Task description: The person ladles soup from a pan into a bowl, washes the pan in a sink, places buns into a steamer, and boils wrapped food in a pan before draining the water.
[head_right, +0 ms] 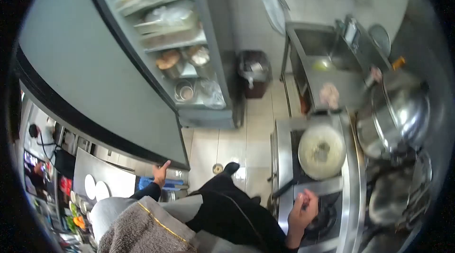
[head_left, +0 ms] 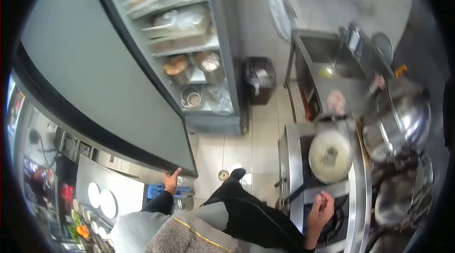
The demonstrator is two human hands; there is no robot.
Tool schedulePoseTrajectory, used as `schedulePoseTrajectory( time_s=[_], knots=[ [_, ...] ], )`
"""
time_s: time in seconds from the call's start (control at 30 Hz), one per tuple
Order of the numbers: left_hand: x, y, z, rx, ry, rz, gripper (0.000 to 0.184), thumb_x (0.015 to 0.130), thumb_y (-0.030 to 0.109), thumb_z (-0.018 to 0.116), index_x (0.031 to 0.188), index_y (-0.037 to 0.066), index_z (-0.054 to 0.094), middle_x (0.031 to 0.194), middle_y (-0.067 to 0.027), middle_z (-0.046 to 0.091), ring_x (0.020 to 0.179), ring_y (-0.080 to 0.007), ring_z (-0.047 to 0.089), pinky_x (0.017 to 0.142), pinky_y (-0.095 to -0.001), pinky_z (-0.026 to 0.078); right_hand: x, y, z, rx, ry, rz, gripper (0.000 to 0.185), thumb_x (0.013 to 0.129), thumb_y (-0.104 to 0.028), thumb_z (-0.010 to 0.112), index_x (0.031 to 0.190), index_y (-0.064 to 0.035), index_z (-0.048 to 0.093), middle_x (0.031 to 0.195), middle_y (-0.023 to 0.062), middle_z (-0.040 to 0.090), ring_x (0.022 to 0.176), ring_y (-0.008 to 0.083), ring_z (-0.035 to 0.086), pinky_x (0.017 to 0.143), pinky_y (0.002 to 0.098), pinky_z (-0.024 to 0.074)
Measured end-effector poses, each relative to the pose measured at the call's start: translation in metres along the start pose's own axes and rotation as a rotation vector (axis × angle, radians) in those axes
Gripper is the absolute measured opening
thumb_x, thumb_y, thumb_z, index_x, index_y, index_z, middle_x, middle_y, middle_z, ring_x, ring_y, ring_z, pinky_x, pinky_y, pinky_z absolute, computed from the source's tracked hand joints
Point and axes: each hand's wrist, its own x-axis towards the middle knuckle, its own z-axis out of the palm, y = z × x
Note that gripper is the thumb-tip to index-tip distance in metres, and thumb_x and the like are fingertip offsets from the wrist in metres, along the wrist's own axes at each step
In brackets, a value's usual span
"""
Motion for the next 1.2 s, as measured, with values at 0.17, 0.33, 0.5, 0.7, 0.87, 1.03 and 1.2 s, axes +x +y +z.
schedulePoseTrajectory(
  time_s=[0.17,0.33,0.5,0.7,0.87,1.03,1.2],
  knots=[
    [0.014,0.028,0.083,-0.043,-0.224,-0.961,0.057,0.090,0.029,0.070,0.140,0.012,0.051,0.135,-0.0186,0.054,0.124,-0.0297,0.051,0.102,-0.0519,0.044,0.047,-0.017,0.062,-0.128,-0.103,-0.118,0.024,0.091,-0.013,0.067,0.111,0.0007,0.065,0.089,0.0078,0.063,0.079,0.0153,0.057,0.072,0.0287,0.0459],
    [0.142,0.357,0.166,-0.131,-0.419,0.753,0.065,0.090,0.024,0.075,0.143,0.000,0.045,0.138,-0.0128,0.055,0.122,-0.0216,0.056,0.100,-0.0369,0.048,0.086,-0.079,0.150,-0.189,-0.350,-0.006,0.030,0.094,-0.024,0.064,0.115,-0.0020,0.065,0.098,0.0133,0.066,0.090,0.0234,0.061,0.085,0.0370,0.0490],
    [0.246,0.726,0.141,-0.272,0.392,1.803,0.078,0.085,0.026,0.081,0.148,0.003,0.040,0.135,-0.0173,0.055,0.125,-0.0259,0.053,0.104,-0.0401,0.045,0.106,-0.116,0.246,-0.180,-0.389,-0.163,0.027,0.093,-0.022,0.066,0.108,0.0006,0.065,0.086,0.0093,0.062,0.081,0.0183,0.058,0.077,0.0337,0.0476],
    [0.303,0.891,0.117,0.244,0.278,1.468,0.082,0.082,0.059,0.075,0.125,-0.008,0.056,0.110,-0.0241,0.068,0.104,-0.0345,0.064,0.091,-0.0401,0.050,0.100,-0.113,0.307,-0.053,-0.447,-0.092,0.026,0.085,-0.012,0.076,0.107,0.0002,0.067,0.073,0.0029,0.060,0.063,0.0098,0.053,0.059,0.0259,0.0461],
    [0.282,0.897,0.109,0.182,0.097,1.437,0.069,0.081,0.058,0.077,0.105,-0.004,0.060,0.090,-0.0137,0.069,0.083,-0.0204,0.064,0.073,-0.0337,0.051,0.109,-0.103,0.303,-0.138,-0.479,-0.134,0.029,0.084,-0.014,0.076,0.107,-0.0006,0.067,0.073,0.0085,0.063,0.058,0.0161,0.057,0.057,0.0293,0.0486],
    [0.218,0.889,0.069,0.270,0.032,1.382,0.061,0.086,0.058,0.070,0.106,0.001,0.059,0.092,-0.0108,0.062,0.083,-0.0190,0.062,0.067,-0.0285,0.050,0.125,-0.079,0.288,-0.126,-0.458,-0.152,0.028,0.085,-0.014,0.076,0.107,-0.0002,0.067,0.073,0.0076,0.063,0.058,0.0151,0.057,0.058,0.0283,0.0486],
    [0.154,0.824,0.064,0.009,-0.305,1.324,0.048,0.093,0.046,0.065,0.107,0.000,0.063,0.098,-0.0140,0.066,0.088,-0.0249,0.067,0.079,-0.0375,0.055,0.140,-0.102,0.266,-0.041,-0.456,-0.053,0.028,0.086,-0.015,0.076,0.108,0.0000,0.067,0.072,0.0035,0.061,0.061,0.0093,0.053,0.059,0.0256,0.0470]
  ],
)
